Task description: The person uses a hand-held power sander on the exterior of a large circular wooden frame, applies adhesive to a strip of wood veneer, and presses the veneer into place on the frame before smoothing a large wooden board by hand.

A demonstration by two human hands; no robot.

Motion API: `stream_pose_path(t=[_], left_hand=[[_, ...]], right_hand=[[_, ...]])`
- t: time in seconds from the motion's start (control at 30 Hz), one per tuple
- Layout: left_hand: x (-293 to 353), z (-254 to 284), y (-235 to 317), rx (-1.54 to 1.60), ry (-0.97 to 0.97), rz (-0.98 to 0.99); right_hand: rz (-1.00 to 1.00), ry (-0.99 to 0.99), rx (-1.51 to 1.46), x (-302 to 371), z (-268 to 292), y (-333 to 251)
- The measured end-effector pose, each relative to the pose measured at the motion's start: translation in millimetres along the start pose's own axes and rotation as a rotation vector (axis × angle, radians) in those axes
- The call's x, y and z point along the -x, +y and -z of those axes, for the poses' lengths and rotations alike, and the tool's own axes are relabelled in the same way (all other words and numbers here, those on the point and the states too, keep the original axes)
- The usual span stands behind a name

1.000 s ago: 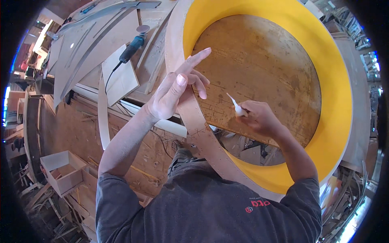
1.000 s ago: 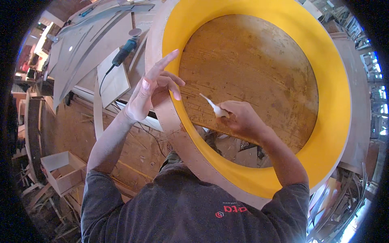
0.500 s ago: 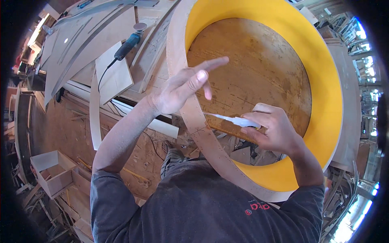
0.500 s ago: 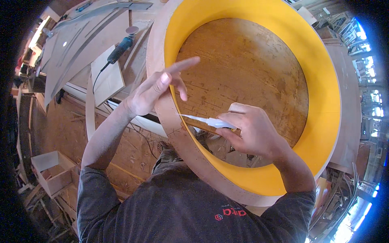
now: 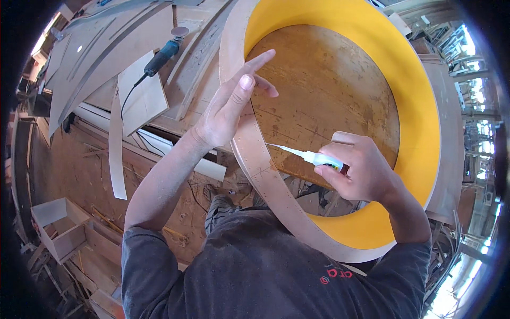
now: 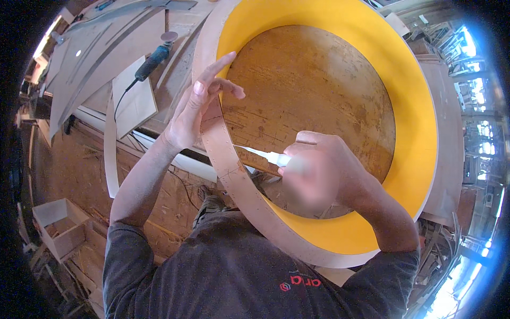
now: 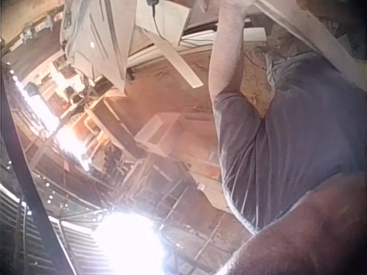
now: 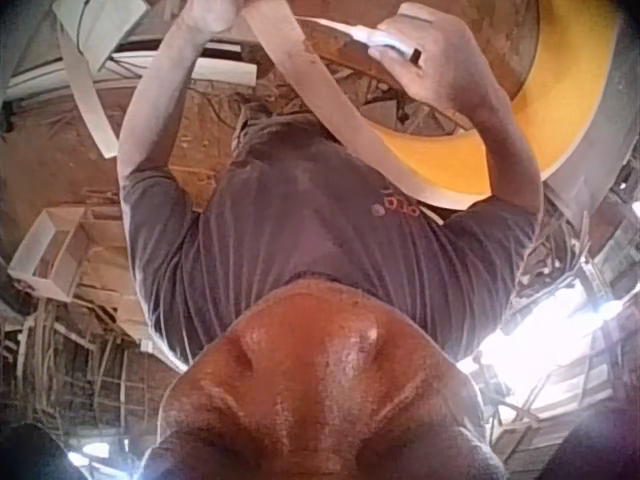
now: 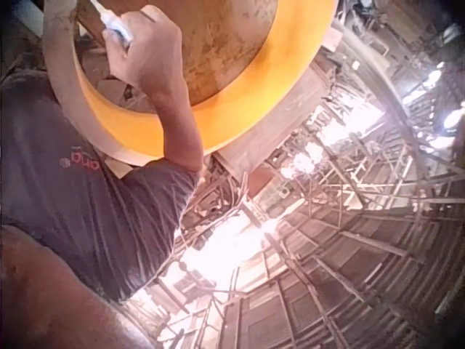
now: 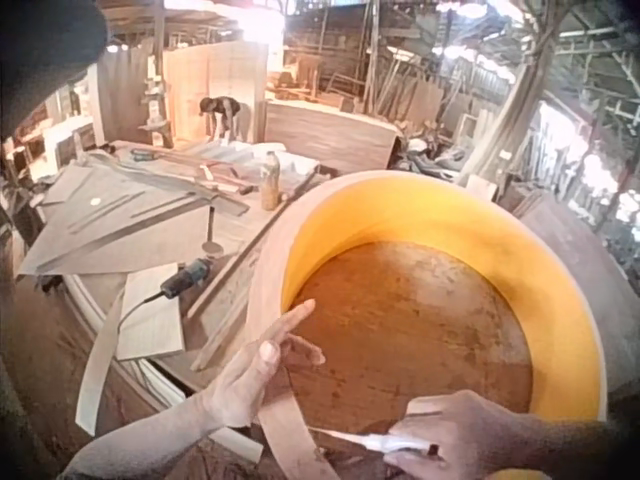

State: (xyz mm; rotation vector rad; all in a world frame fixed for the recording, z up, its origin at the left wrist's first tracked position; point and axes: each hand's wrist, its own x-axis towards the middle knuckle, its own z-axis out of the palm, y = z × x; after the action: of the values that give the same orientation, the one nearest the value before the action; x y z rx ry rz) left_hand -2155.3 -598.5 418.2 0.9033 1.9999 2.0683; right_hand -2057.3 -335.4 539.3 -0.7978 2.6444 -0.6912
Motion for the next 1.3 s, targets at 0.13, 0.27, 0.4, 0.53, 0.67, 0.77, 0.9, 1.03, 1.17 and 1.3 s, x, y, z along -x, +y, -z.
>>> stream_pose_path(t=[0.13,0.27,0.4,0.53,0.67,0.77,0.9,1.03,1.17,1.3], left_hand=[[-1,3,-2,-0.035,0.004,-0.037],[-1,4,-4,-0.042,0.005,-0.050],[0,5,-7,-0.031,0.004,-0.048],[-1,5,-6,-0.033,0.010,-0.030],[-1,4,-2,-0.029,0.020,-0.012],[0,5,-2,-0.031,0.001,-0.005],[1,6,0,-0.045,0.004,-0.005],[1,5,-3,-0.049,0.007,-0.025],[1,1,-10,-0.046,0.113,-0.102],[0,1,-7,-0.029,0.090,-0.091]], right_hand=[[0.026,-0.001,0.004,-4,1,-1],[0.022,-0.026,0.011,-7,2,-2],[0.020,-0.020,0.012,-8,1,-2],[0.052,-0.023,0.014,-10,3,-3],[0.033,-0.029,0.007,-13,5,-6],[0.052,-0.046,0.036,-15,7,-7],[0.036,-0.062,0.042,-17,10,-10],[0.059,-0.061,0.056,-19,10,-10],[0.068,-0.067,0.078,-21,11,-13],[0.044,-0.071,0.086,-19,12,-13]])
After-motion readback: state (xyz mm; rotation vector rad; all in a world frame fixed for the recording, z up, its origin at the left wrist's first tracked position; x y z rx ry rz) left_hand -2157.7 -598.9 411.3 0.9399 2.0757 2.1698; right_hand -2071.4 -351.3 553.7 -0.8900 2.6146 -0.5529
